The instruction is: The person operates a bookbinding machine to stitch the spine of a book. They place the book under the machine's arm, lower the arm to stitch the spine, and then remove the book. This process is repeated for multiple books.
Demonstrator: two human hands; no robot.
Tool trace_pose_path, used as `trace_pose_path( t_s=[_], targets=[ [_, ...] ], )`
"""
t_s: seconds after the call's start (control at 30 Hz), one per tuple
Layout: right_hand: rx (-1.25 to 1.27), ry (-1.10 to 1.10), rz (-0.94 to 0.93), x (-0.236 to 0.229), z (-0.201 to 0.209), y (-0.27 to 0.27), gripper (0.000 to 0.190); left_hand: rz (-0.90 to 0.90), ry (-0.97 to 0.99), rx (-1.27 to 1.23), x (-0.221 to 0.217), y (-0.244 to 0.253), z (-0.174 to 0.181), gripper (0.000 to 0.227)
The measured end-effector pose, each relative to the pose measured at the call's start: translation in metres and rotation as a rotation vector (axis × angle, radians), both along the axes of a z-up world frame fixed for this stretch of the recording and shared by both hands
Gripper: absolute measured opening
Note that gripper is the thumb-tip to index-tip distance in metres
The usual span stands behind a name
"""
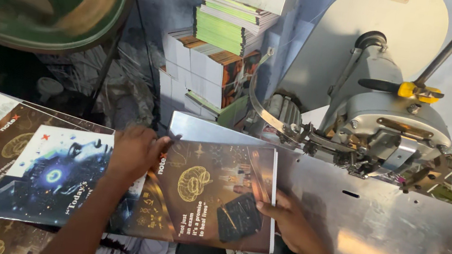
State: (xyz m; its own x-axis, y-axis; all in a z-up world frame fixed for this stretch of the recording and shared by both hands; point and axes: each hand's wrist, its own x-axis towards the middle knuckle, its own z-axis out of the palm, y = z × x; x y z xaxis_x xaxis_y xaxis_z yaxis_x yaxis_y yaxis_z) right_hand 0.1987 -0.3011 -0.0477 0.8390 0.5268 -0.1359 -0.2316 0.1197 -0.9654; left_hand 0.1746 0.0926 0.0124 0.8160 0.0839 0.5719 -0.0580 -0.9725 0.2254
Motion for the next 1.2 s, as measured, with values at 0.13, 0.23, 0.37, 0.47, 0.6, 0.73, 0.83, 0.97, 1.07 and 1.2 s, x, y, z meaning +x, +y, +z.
trace_pose_path(
  t_s=[0.13,0.23,0.37,0.47,0.6,0.73,0.83,0.97,1.07,1.2],
  targets=[
    [-0.016,0.080,-0.046,0.003,-0.003,0.002,0.051,-0.025,-0.067,0.002,-0.002,-0.002,-0.004,0.036],
    [-0.004,0.086,-0.037,0.000,-0.004,0.003,0.053,-0.036,-0.090,0.003,-0.005,-0.002,-0.004,0.034],
    [-0.011,0.048,-0.034,0.001,-0.006,0.002,0.054,-0.047,-0.139,0.020,-0.005,-0.002,-0.004,0.032],
    [-0.011,0.024,-0.033,0.003,-0.010,0.003,0.054,-0.051,-0.172,0.028,-0.005,-0.003,-0.005,0.030],
    [-0.029,0.044,-0.041,0.004,-0.014,0.002,0.054,-0.041,-0.181,0.040,-0.005,-0.002,-0.007,0.028],
    [-0.019,0.081,-0.047,0.003,-0.016,0.002,0.053,-0.053,-0.206,0.031,-0.005,-0.001,-0.009,0.027],
    [-0.042,0.071,-0.051,0.003,-0.014,0.002,0.054,-0.052,-0.196,0.018,-0.005,0.000,-0.011,0.029],
    [-0.097,0.039,-0.055,-0.001,-0.009,0.003,0.053,-0.040,-0.163,0.015,-0.005,0.000,-0.012,0.031],
    [-0.156,-0.060,-0.058,-0.005,-0.004,0.002,0.054,-0.032,-0.154,0.022,-0.006,0.001,-0.013,0.032],
    [-0.170,-0.119,-0.051,-0.008,-0.003,0.001,0.055,-0.067,-0.256,0.015,-0.008,0.003,-0.015,0.029]
  ],
)
